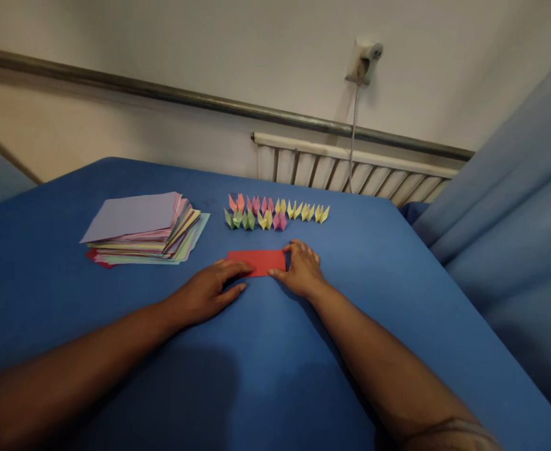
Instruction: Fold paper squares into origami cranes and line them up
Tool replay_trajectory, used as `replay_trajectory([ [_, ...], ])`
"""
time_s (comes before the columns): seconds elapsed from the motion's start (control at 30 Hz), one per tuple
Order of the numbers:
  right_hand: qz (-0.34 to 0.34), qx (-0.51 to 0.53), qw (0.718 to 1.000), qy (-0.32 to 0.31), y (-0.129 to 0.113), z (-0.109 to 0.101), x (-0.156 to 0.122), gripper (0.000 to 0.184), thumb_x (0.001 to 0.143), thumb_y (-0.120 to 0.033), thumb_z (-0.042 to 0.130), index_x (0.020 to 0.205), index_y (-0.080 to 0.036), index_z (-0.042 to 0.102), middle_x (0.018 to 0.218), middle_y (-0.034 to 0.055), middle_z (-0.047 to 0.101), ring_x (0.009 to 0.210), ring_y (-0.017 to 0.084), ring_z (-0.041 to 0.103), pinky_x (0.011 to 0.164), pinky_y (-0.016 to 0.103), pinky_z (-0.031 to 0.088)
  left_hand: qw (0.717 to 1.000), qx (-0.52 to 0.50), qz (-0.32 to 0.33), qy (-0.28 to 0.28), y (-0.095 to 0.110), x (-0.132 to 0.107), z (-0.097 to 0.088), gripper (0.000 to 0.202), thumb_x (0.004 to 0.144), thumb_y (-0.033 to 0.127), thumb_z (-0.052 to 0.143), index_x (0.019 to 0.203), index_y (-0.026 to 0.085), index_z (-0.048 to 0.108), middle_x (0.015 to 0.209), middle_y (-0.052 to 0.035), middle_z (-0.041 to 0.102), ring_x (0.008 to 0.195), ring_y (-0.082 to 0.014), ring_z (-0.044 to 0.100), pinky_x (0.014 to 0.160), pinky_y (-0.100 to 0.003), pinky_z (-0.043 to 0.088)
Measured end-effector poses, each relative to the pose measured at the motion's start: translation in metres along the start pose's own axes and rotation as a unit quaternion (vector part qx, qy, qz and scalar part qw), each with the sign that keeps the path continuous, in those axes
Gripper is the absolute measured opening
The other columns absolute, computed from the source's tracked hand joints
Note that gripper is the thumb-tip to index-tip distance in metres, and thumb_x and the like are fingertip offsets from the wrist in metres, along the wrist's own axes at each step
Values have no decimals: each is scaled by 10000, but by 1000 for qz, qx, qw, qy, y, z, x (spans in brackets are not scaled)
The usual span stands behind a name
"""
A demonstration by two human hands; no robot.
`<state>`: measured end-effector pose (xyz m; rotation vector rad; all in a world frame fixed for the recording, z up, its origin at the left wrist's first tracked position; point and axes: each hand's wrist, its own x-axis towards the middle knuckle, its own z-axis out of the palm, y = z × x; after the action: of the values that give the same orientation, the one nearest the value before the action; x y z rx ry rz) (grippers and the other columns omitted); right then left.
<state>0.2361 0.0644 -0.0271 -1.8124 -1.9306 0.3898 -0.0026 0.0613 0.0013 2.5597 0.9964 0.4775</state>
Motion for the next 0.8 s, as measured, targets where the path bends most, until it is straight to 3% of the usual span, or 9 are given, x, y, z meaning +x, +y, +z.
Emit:
replay_trajectory([
  [0.1,10,2,1000,11,0,1,0,568,687,-509,716,1127,-195,540,1336,129,477,1254,279,433,1008,454,320,1000,-3,-3,0,-1,0,1,349,882,274,498,1214,180,554,1176,-80,633,1103,-218,566,983,-377,434],
  [0.33,-13,30,999,5,1,3,-1,297,699,-428,737,882,-230,612,1262,53,527,1189,223,481,993,430,331,1000,-13,-2,-2,0,0,-1,339,881,277,499,1203,188,558,1179,-78,633,1102,-212,567,982,-376,438],
  [0.4,-18,28,999,0,0,3,-1,301,724,-424,717,933,-231,619,1285,60,520,1199,223,476,999,428,332,1000,-12,-1,2,-1,1,-1,341,880,277,499,1206,198,556,1177,-73,634,1099,-211,568,981,-378,438],
  [0.5,-9,-3,1000,-1,-2,1,-1,603,724,-496,697,1226,-212,521,1401,126,420,1290,270,392,1028,464,309,1000,-12,-1,6,-2,1,1,345,872,267,505,1208,205,553,1167,-67,636,1094,-210,570,981,-375,438],
  [0.57,-8,-23,1000,-12,-5,-1,-2,708,733,-551,665,1316,-207,457,1439,142,373,1322,294,347,1043,485,288,1000,-12,1,4,-2,1,1,345,869,259,506,1206,201,553,1164,-68,635,1093,-210,569,981,-373,437],
  [0.8,-23,-5,1000,-12,-7,-3,-3,431,738,-472,693,1087,-248,574,1328,76,485,1234,245,437,1004,458,321,1000,-16,2,1,-1,1,-1,330,872,257,503,1191,195,564,1161,-79,629,1093,-213,565,985,-382,437],
])
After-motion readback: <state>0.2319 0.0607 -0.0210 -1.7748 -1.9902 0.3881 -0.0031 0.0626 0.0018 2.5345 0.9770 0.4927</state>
